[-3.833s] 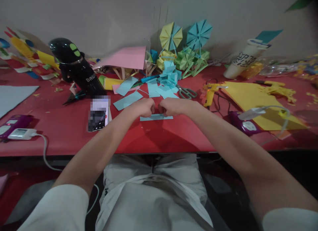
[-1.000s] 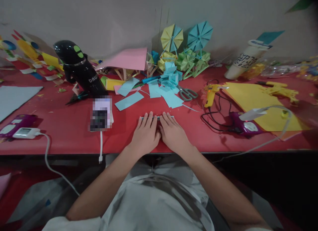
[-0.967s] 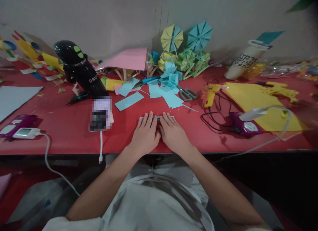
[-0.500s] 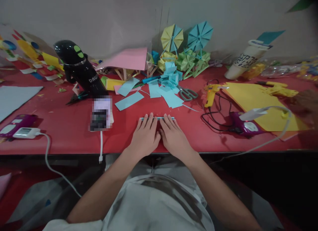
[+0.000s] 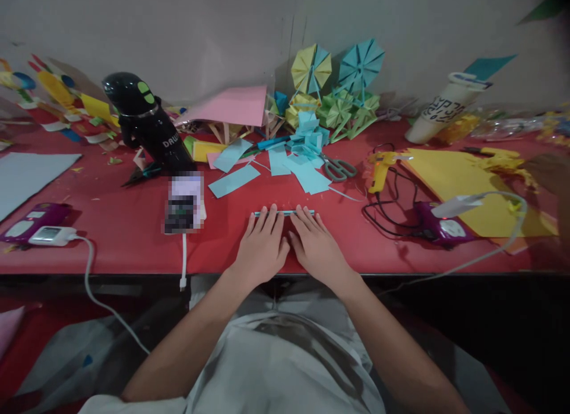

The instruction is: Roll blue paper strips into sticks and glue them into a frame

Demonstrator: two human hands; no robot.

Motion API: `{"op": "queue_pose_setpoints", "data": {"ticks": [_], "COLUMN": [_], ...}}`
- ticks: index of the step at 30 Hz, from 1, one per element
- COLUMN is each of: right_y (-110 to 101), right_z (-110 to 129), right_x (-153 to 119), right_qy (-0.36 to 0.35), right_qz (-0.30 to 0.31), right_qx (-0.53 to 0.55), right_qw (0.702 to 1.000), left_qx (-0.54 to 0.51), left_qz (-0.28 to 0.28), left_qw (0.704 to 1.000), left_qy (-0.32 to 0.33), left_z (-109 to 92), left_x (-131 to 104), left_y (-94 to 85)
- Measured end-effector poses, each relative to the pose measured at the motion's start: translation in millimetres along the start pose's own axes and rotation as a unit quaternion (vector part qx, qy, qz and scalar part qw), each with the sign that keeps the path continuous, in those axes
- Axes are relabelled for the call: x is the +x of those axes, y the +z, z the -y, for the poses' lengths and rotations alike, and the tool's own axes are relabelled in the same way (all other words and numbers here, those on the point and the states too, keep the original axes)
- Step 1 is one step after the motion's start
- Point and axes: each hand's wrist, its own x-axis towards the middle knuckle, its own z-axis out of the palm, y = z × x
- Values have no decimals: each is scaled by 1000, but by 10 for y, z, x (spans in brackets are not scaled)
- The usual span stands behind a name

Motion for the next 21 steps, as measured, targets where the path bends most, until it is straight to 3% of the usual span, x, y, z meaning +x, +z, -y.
{"op": "queue_pose_setpoints", "data": {"ticks": [12,21], "right_y": [-55,-50], "right_z": [-27,-13], "right_x": [23,36], "right_qy": [-9,-3], "right_qz": [-2,7], "right_qx": [0,-1], "right_qw": [1000,1000], "left_qx": [-25,-16], "left_qz": [14,49], "left_qw": [999,999], "left_qy": [16,11], "left_z": [141,251], "left_x": [81,263], "left_y": [-88,-333]}}
